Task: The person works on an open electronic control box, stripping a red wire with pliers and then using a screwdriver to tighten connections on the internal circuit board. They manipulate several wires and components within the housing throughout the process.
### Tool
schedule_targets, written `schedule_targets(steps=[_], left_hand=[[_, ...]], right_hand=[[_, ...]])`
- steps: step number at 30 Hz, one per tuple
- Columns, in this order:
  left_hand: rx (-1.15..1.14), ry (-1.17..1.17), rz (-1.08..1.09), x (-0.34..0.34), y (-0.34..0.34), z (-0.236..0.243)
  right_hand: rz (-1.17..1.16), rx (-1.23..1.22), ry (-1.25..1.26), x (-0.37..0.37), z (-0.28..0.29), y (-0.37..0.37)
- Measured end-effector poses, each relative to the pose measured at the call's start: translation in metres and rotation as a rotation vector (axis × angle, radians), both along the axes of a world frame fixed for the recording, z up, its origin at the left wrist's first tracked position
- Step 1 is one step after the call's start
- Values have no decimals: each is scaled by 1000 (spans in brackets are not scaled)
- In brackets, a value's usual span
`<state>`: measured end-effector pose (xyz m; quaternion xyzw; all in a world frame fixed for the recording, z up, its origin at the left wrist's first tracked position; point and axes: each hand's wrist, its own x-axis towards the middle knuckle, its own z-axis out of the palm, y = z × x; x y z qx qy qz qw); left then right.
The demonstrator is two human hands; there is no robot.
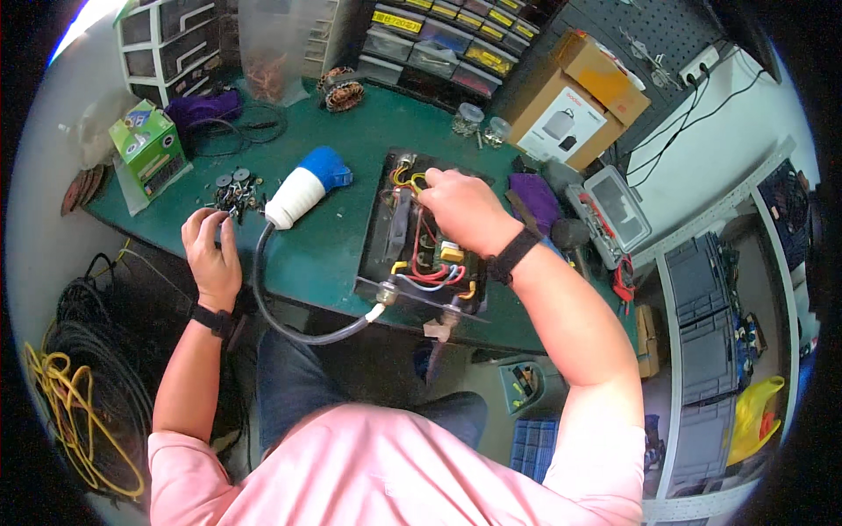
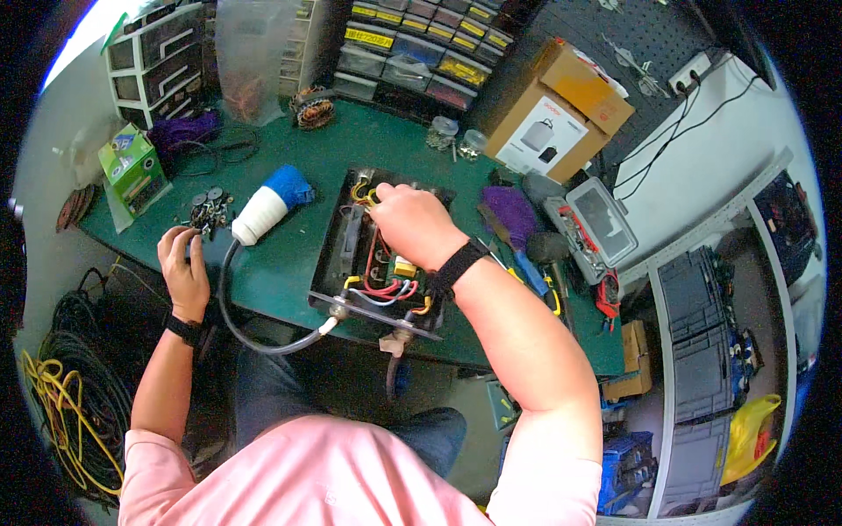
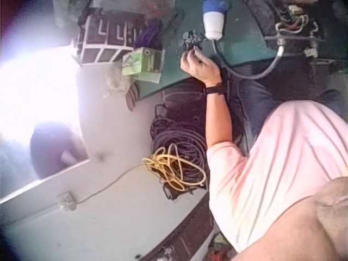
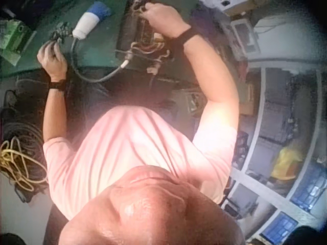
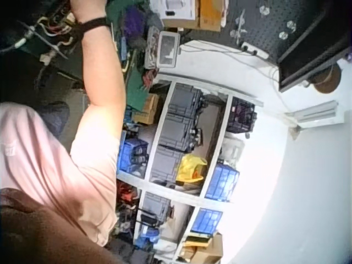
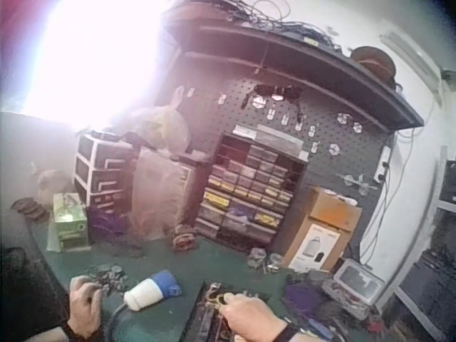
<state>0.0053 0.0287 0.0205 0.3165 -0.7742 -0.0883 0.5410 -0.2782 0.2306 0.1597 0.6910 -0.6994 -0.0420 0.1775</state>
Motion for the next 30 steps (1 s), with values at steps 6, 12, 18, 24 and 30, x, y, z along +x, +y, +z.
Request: schedule_targets(steps=[6,12,18,24,30], left_hand=[[-6,-18,10,-1,1,-1],[-10,-62,19,1,2,-1],[9,-71,35,1,2,0],[14,-76,32,-4,3,0],[0,-117,36,2,-1,-1]], right_hand=[[59,33,141,3,-2,-2],[91,84,231,-1,-2,-3],[79,47,114,-8,-5,-2],[39,36,-143,-23,-8,2],[-61,-123,-640,-16,19,3]])
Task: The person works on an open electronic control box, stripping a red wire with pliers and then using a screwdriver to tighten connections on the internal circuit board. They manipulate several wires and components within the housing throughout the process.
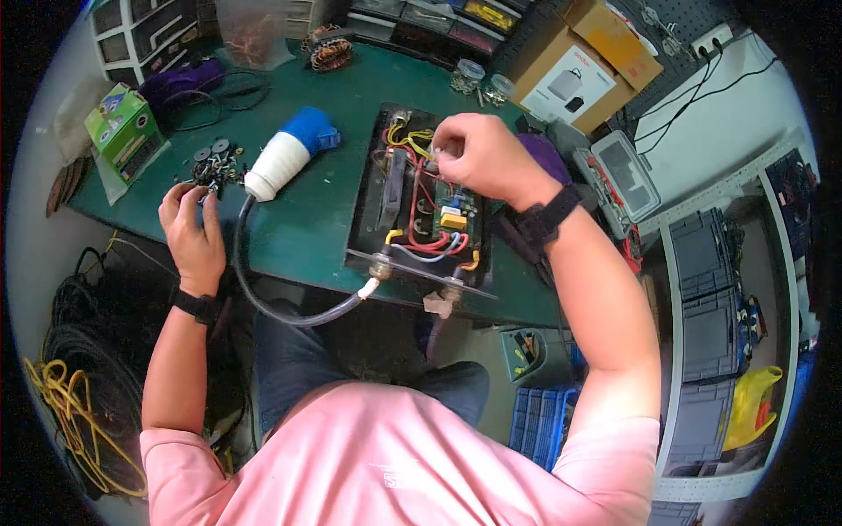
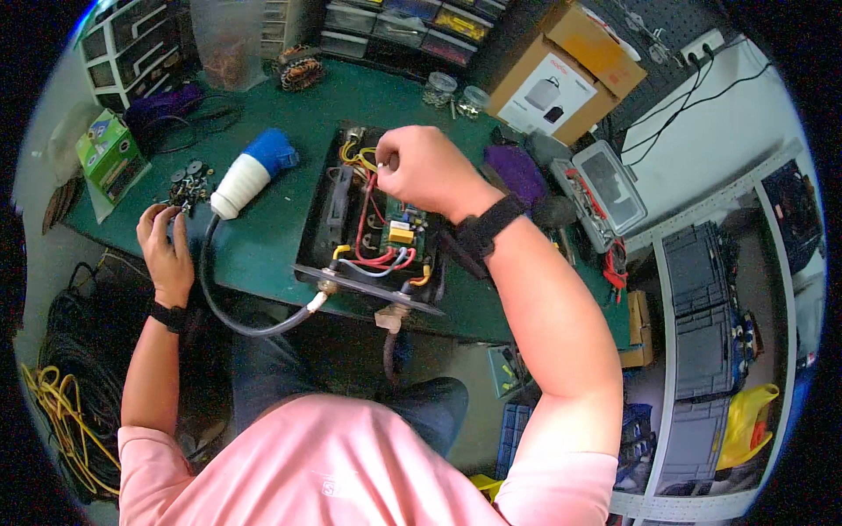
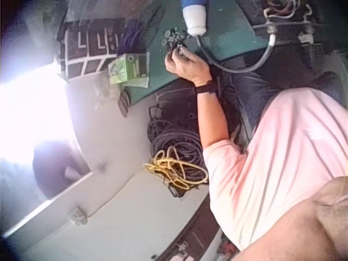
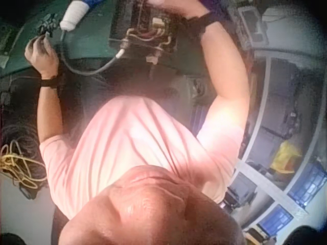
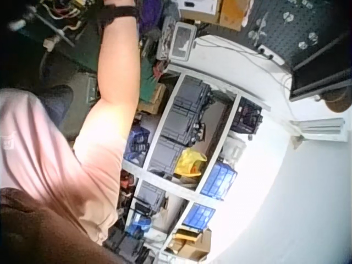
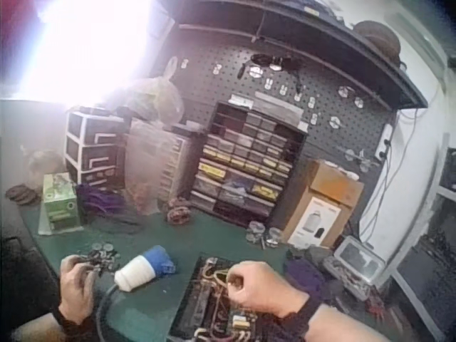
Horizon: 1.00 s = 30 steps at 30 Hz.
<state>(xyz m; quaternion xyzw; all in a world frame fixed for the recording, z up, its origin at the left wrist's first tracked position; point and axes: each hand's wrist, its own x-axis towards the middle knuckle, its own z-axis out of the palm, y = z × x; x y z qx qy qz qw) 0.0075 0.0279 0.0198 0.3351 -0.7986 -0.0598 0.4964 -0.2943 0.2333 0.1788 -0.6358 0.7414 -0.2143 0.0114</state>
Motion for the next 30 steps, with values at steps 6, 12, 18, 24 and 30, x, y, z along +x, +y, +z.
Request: schedule_targets(steps=[6,12,18,24,30], left_hand=[[-7,-10,-4,-5,-1,-2],[1,-25,2,-5,1,-1],[-16,-22,22,-5,1,0],[-17,-20,12,-5,2,1],[-29,-14,13,-6,1,1]], right_hand=[[-151,107,-312,-22,-5,29],[-171,69,-98,-16,-15,25],[-204,88,-6,-11,-21,19],[-207,101,68,-9,-19,17],[-237,130,134,-6,-19,15]])
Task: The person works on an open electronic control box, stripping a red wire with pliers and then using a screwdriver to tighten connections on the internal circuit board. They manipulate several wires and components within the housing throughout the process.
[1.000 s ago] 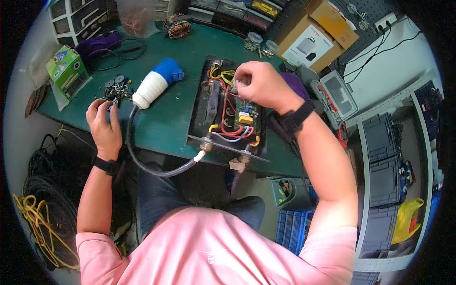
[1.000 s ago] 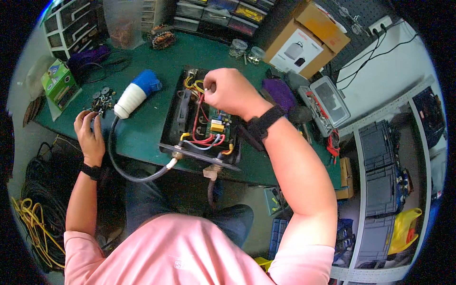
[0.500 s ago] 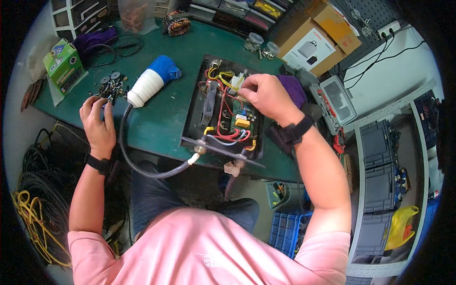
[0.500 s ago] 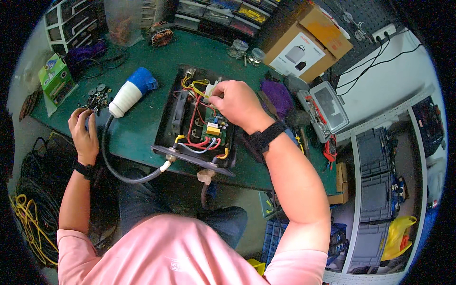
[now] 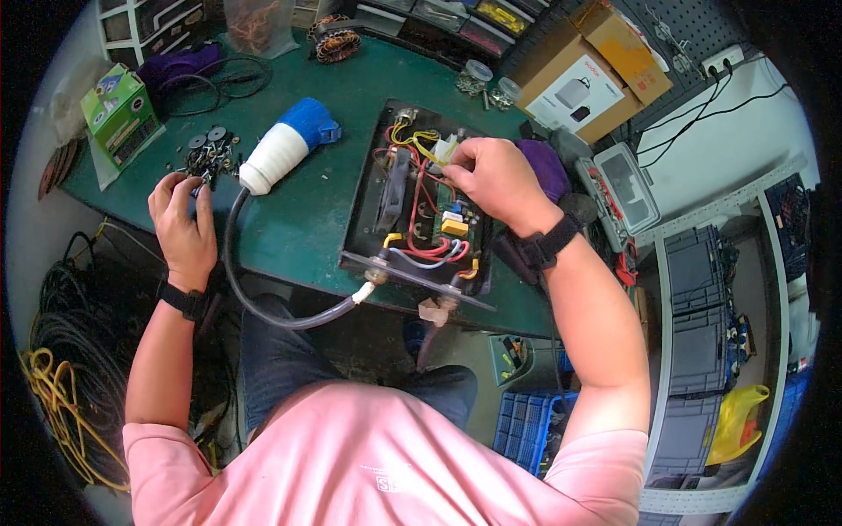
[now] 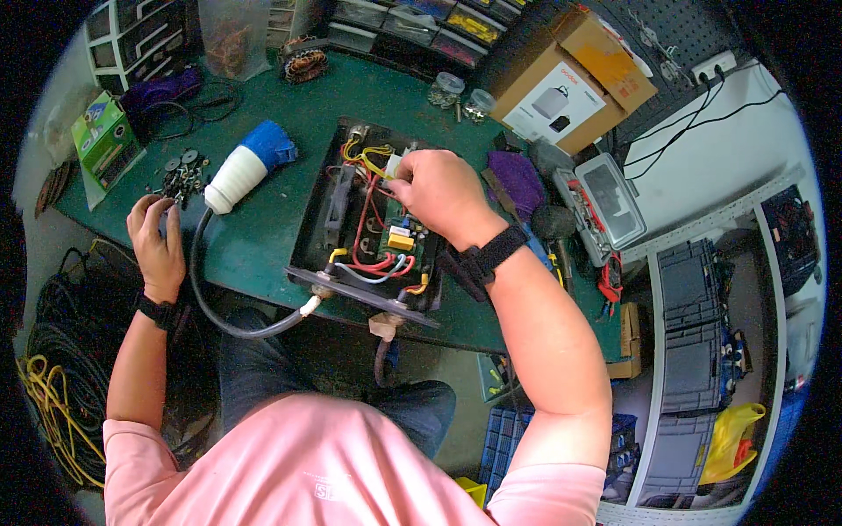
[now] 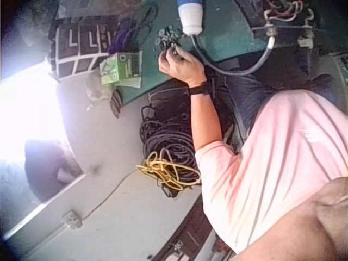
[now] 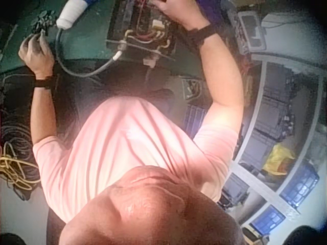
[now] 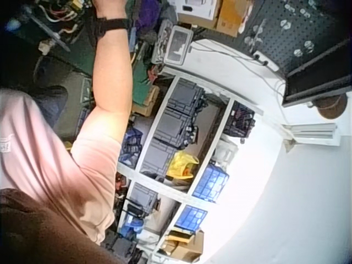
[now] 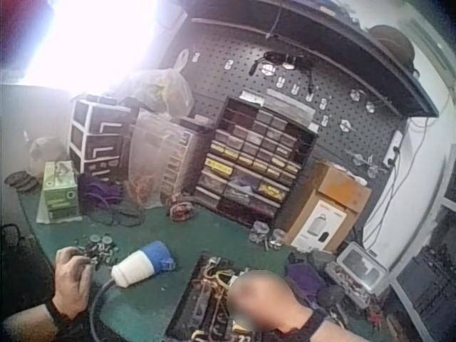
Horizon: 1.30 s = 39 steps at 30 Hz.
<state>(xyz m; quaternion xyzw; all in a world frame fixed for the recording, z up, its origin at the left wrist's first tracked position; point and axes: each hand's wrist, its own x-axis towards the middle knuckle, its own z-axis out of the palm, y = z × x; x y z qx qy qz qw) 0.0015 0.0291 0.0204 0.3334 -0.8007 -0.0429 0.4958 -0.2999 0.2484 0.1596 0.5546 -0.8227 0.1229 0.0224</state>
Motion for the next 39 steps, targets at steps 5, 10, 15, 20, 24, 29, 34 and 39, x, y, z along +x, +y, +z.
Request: schedule_targets(steps=[5,10,15,20,24,29,34,39], left_hand=[[4,-14,17,1,0,0],[2,-10,15,1,-1,-1],[11,-16,10,0,0,1],[14,-23,10,2,-1,-2],[17,-23,11,1,-1,-2],[20,-20,8,1,-1,-1],[18,-10,16,1,-1,-1],[9,6,10,1,-1,-2]], right_hand=[[30,64,160,9,6,-1],[92,77,271,10,4,-1],[223,164,225,-1,11,-8],[343,120,183,-10,10,-11],[327,130,130,-8,11,-7],[244,87,278,-4,6,-5],[111,216,375,6,10,-7],[210,154,314,0,6,-4]])
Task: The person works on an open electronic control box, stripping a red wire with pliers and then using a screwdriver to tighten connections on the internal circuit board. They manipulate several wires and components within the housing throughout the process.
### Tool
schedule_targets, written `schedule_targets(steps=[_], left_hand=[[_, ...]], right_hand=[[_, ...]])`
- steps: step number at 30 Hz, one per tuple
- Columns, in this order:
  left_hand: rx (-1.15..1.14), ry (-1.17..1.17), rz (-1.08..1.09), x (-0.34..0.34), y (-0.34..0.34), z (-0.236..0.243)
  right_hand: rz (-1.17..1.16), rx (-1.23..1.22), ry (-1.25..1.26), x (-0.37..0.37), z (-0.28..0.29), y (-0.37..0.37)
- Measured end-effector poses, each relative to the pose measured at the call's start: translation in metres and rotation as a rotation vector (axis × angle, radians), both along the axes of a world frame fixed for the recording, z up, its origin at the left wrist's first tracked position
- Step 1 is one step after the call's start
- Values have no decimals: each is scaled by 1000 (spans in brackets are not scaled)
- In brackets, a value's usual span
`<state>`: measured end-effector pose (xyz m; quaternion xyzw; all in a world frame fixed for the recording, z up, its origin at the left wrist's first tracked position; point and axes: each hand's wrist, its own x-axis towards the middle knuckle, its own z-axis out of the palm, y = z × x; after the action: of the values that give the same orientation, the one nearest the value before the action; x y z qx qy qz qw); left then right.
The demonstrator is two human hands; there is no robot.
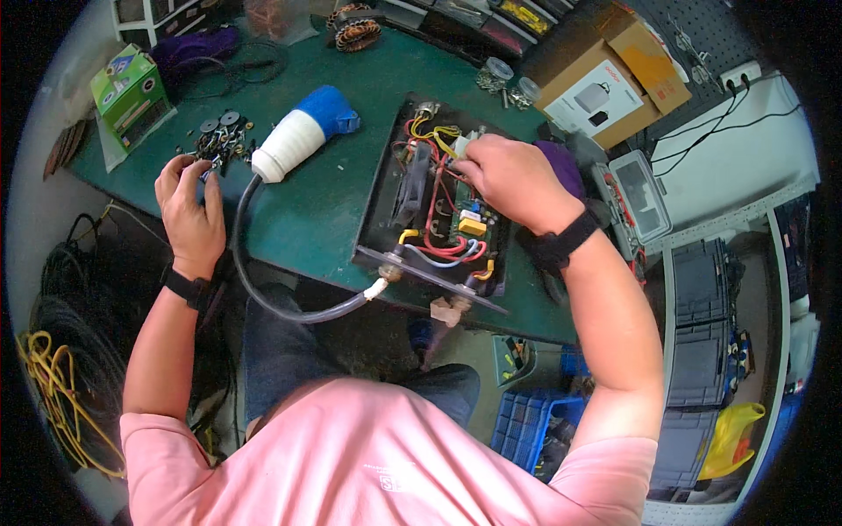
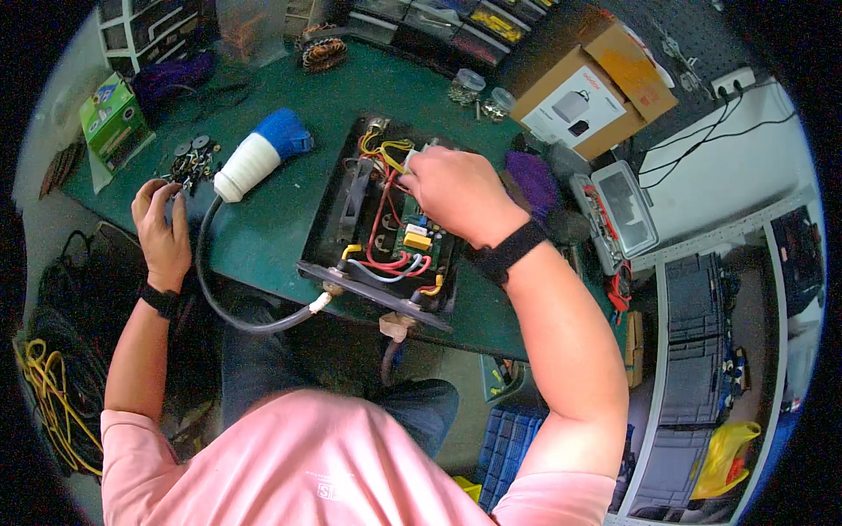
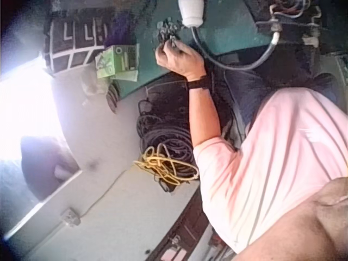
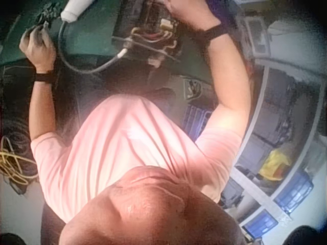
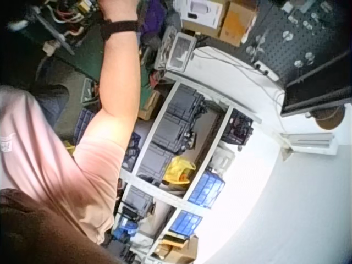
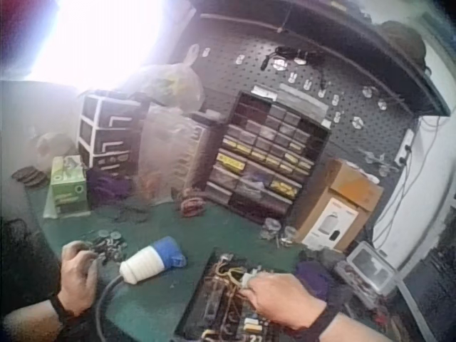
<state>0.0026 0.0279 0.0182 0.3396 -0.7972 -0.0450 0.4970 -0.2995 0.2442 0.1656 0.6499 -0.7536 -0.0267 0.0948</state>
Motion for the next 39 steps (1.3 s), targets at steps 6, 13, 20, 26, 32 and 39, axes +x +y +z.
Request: schedule_targets(steps=[6,13,20,26,32,39], left_hand=[[28,-21,5,2,-1,-4],[11,-5,5,2,-1,-3],[-11,16,13,0,-1,-1],[-2,9,23,-1,0,-1],[7,-16,21,2,-1,-3],[10,-7,12,0,-1,-3]], right_hand=[[-3,1,-1,7,7,-1],[-44,55,65,7,5,-3],[77,-59,23,5,6,0],[-74,121,119,5,4,-3],[78,-30,-29,3,6,1],[-50,77,64,4,3,-2]])
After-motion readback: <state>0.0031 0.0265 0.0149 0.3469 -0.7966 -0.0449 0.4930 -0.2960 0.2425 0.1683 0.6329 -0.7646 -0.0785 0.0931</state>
